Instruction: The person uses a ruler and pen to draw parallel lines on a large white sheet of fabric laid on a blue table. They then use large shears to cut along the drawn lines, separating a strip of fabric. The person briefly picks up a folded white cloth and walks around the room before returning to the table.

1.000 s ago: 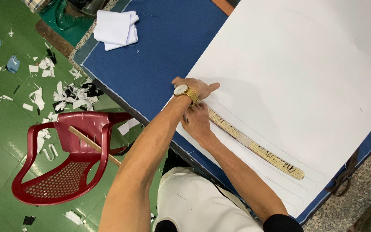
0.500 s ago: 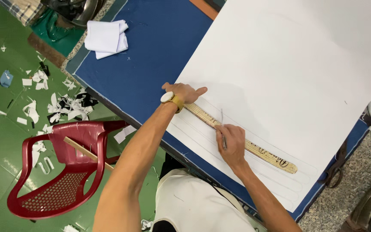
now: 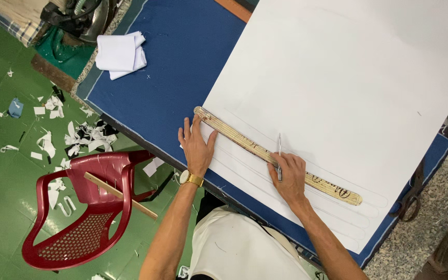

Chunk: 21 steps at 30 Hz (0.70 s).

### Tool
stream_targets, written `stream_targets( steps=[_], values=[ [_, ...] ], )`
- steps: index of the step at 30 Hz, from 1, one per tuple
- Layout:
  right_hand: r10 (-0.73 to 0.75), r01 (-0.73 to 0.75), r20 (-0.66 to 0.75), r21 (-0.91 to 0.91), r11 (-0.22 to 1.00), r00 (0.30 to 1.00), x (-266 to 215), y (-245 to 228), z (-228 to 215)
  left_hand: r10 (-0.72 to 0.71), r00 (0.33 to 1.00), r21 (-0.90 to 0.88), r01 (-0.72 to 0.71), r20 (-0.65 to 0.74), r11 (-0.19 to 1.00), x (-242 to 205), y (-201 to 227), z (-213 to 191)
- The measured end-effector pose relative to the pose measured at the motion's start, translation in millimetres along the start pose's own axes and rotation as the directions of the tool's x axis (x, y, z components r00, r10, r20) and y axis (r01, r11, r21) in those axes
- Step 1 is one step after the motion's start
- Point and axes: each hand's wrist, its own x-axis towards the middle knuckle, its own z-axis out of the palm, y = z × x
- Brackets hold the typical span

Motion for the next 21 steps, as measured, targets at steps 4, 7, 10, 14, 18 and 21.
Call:
stream_targets(
  steps=[4, 7, 10, 14, 18, 21],
  values=[
    [-0.003, 0.003, -0.005, -0.006, 1.0, 1.0, 0, 1, 0, 0.005, 0.999, 0.025, -0.004, -0.05, 1.0, 4, -9, 21],
    [-0.002, 0.002, 0.008, -0.011, 1.0, 1.0, 1, 1, -1, -0.003, 0.999, 0.031, 0.004, -0.041, 1.0, 5, -10, 28],
    [0.014, -0.015, -0.033, -0.017, 1.0, 0.999, 1, -1, 1, -0.013, 0.999, 0.023, 0.014, -0.048, 1.0, 8, -9, 31],
    [0.038, -0.038, -0.086, -0.007, 0.999, 0.996, 8, 0, 1, -0.014, 0.999, 0.008, 0.014, -0.052, 1.0, 17, -7, 41],
    [0.037, -0.039, -0.109, -0.023, 0.999, 0.993, 17, 9, 4, -0.028, 0.999, -0.007, 0.028, -0.045, 1.0, 28, 1, 45],
    [0.054, -0.055, -0.126, 0.0, 0.999, 0.991, 18, 12, 7, -0.022, 0.998, -0.019, 0.021, -0.054, 1.0, 28, 7, 41]
  ],
)
